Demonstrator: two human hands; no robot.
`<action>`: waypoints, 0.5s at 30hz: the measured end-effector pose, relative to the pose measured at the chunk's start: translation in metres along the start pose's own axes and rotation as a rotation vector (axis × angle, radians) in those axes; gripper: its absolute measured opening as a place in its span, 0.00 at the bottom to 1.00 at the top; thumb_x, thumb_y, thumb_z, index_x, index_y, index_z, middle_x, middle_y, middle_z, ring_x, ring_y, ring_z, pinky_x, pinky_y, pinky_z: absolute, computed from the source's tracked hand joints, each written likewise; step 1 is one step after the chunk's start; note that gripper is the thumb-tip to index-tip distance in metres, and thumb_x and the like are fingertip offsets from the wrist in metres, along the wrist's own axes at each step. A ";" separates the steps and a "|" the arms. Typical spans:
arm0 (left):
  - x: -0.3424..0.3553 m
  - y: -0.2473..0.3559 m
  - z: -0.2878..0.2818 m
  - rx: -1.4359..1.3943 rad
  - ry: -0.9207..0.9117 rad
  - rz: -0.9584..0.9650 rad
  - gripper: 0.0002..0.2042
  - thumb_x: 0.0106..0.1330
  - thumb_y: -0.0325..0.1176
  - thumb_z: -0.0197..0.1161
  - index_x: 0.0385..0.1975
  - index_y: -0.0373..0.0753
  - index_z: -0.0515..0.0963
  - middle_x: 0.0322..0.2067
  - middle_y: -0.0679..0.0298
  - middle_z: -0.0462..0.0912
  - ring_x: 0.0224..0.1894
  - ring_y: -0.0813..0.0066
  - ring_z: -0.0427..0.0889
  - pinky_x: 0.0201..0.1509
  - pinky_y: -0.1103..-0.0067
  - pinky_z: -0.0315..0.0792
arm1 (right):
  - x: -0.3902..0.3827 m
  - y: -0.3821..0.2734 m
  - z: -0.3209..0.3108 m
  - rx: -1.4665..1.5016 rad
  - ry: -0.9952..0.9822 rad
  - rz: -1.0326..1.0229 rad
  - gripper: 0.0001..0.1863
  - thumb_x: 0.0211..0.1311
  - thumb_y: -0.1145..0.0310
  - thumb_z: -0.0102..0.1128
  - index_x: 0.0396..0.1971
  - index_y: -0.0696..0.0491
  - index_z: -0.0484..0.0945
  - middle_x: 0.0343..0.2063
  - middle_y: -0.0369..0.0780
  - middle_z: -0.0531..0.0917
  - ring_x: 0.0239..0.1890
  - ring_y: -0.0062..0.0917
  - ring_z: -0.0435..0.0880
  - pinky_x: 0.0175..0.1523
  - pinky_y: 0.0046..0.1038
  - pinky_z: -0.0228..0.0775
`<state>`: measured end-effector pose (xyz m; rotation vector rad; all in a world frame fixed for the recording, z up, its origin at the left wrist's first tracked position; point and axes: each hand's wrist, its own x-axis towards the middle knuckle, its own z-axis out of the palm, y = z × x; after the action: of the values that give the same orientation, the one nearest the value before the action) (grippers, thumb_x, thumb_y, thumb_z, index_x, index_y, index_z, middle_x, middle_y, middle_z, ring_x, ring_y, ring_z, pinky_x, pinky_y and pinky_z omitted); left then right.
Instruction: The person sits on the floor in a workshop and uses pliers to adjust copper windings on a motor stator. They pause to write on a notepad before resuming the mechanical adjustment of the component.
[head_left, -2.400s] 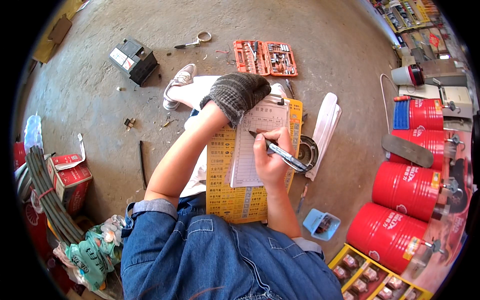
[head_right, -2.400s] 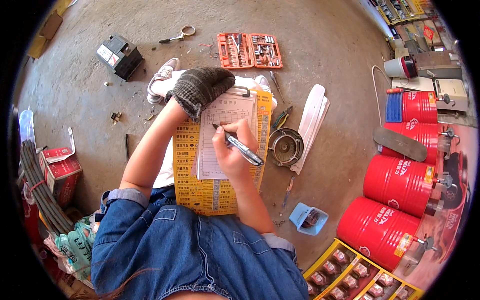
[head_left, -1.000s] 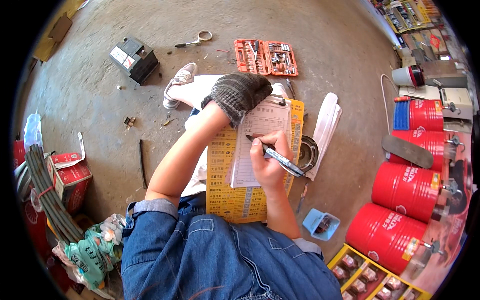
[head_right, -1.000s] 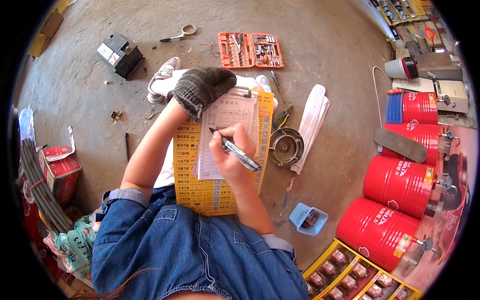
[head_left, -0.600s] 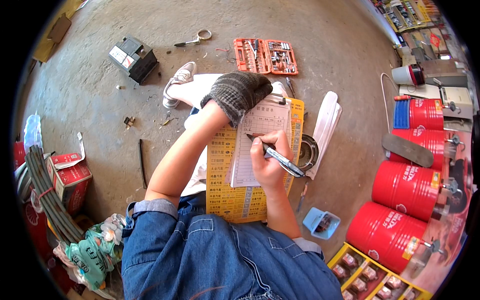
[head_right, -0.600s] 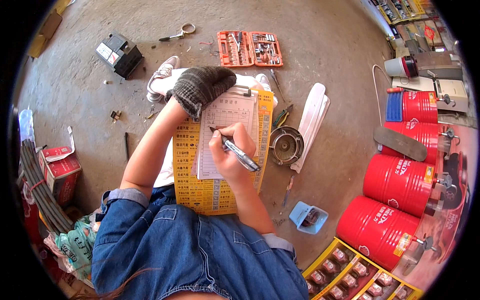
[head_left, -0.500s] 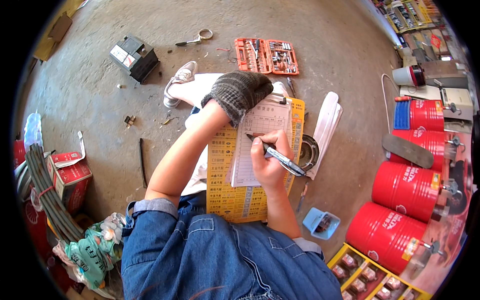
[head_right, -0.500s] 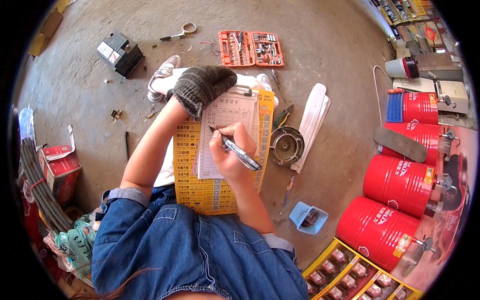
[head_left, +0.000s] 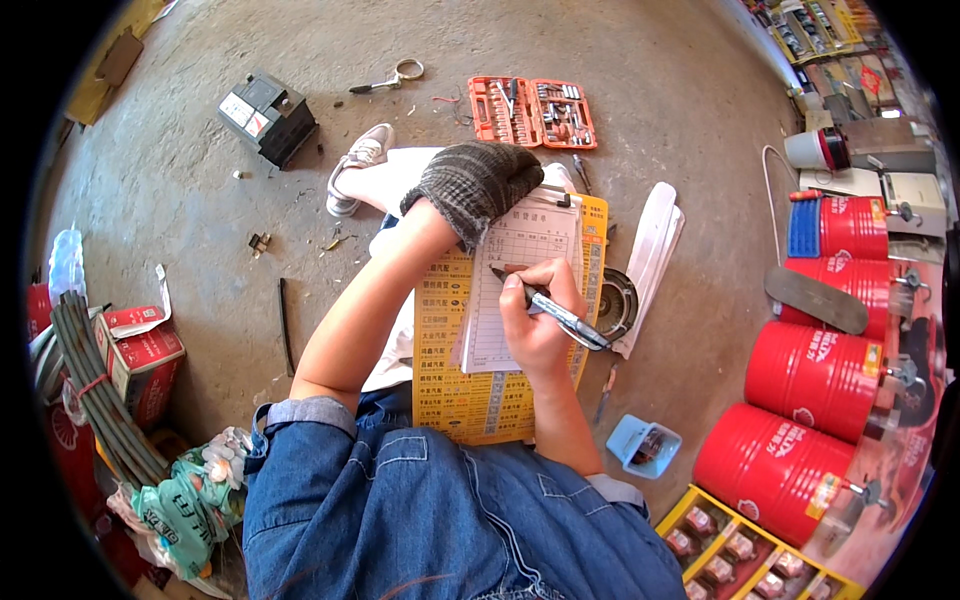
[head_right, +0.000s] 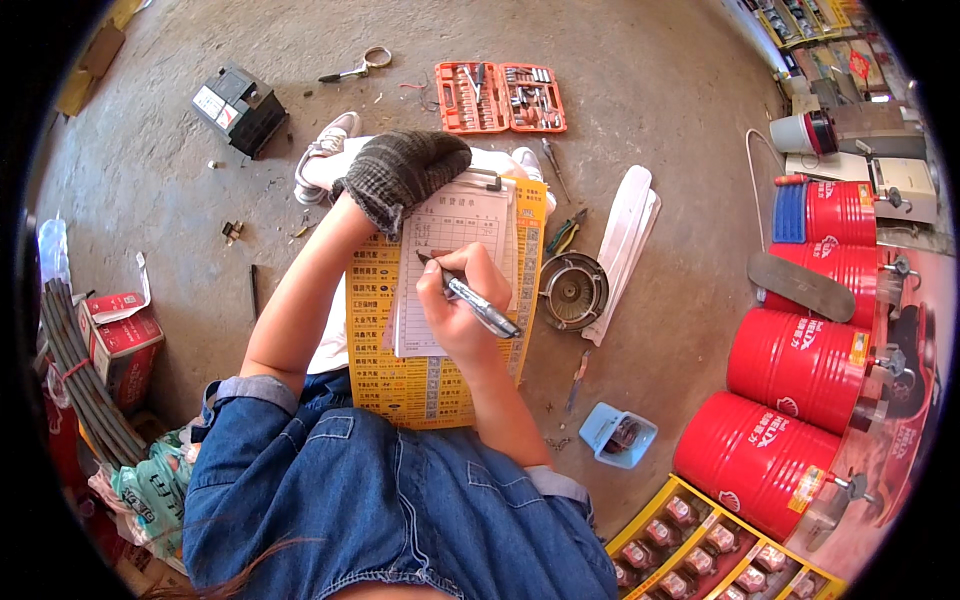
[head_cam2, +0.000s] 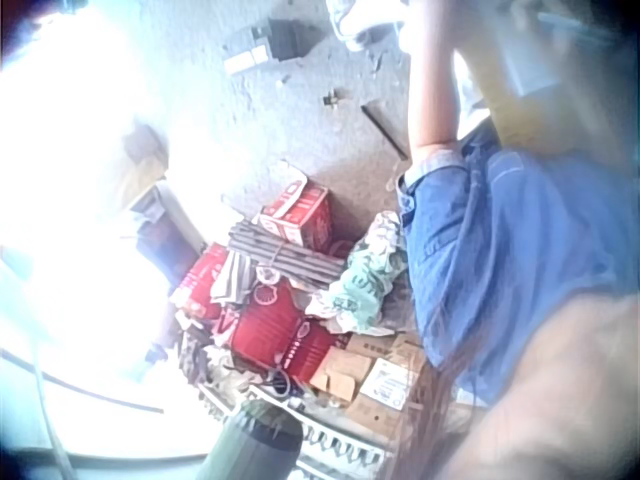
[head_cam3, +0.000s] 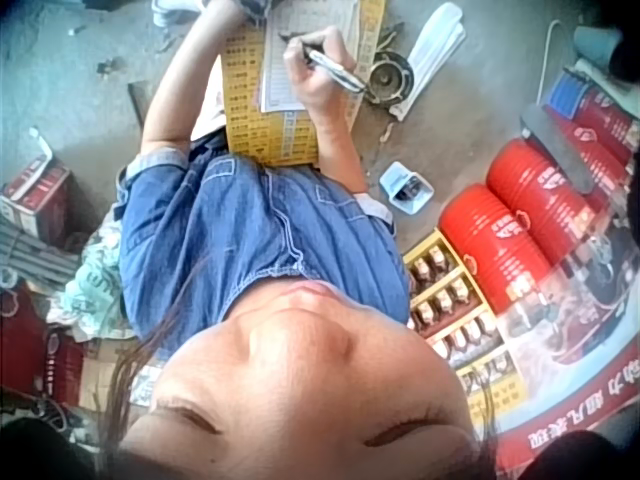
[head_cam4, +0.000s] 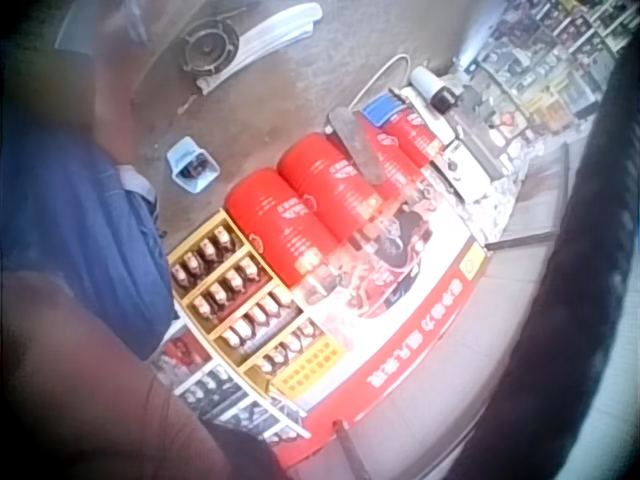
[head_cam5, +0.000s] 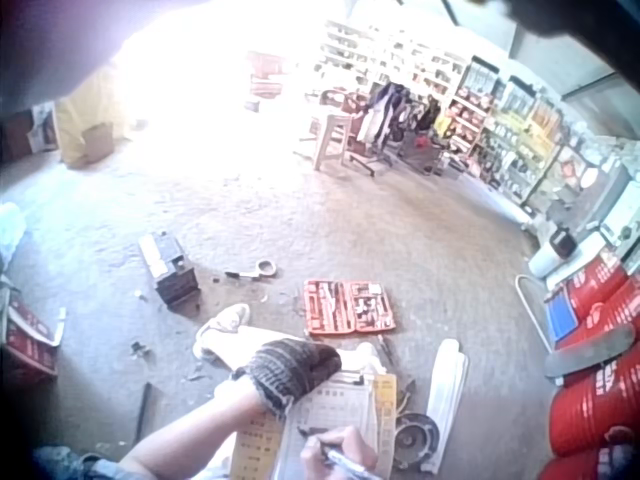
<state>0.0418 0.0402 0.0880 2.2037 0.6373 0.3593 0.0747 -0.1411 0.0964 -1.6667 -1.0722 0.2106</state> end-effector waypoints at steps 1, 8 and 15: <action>0.000 0.000 0.000 -0.003 0.002 0.000 0.17 0.67 0.47 0.57 0.43 0.40 0.83 0.38 0.51 0.85 0.41 0.52 0.84 0.47 0.65 0.76 | 0.001 -0.002 0.000 -0.006 0.002 -0.003 0.09 0.56 0.77 0.61 0.24 0.57 0.69 0.16 0.35 0.75 0.16 0.14 0.71 0.23 0.19 0.63; 0.002 -0.001 0.002 0.029 0.007 0.034 0.17 0.67 0.47 0.58 0.43 0.39 0.83 0.38 0.51 0.85 0.41 0.52 0.84 0.48 0.65 0.76 | -0.001 0.001 -0.001 0.023 0.061 0.035 0.09 0.56 0.78 0.61 0.24 0.57 0.68 0.17 0.36 0.75 0.17 0.14 0.70 0.23 0.20 0.63; 0.001 0.002 -0.002 0.026 0.002 0.007 0.18 0.67 0.48 0.58 0.43 0.40 0.83 0.38 0.51 0.85 0.42 0.52 0.84 0.48 0.65 0.75 | -0.003 0.009 0.000 0.015 0.081 0.006 0.09 0.57 0.77 0.62 0.24 0.56 0.69 0.17 0.34 0.73 0.16 0.14 0.68 0.22 0.20 0.61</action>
<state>0.0427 0.0413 0.0906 2.2308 0.6389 0.3583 0.0776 -0.1430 0.0874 -1.6512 -1.0026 0.1541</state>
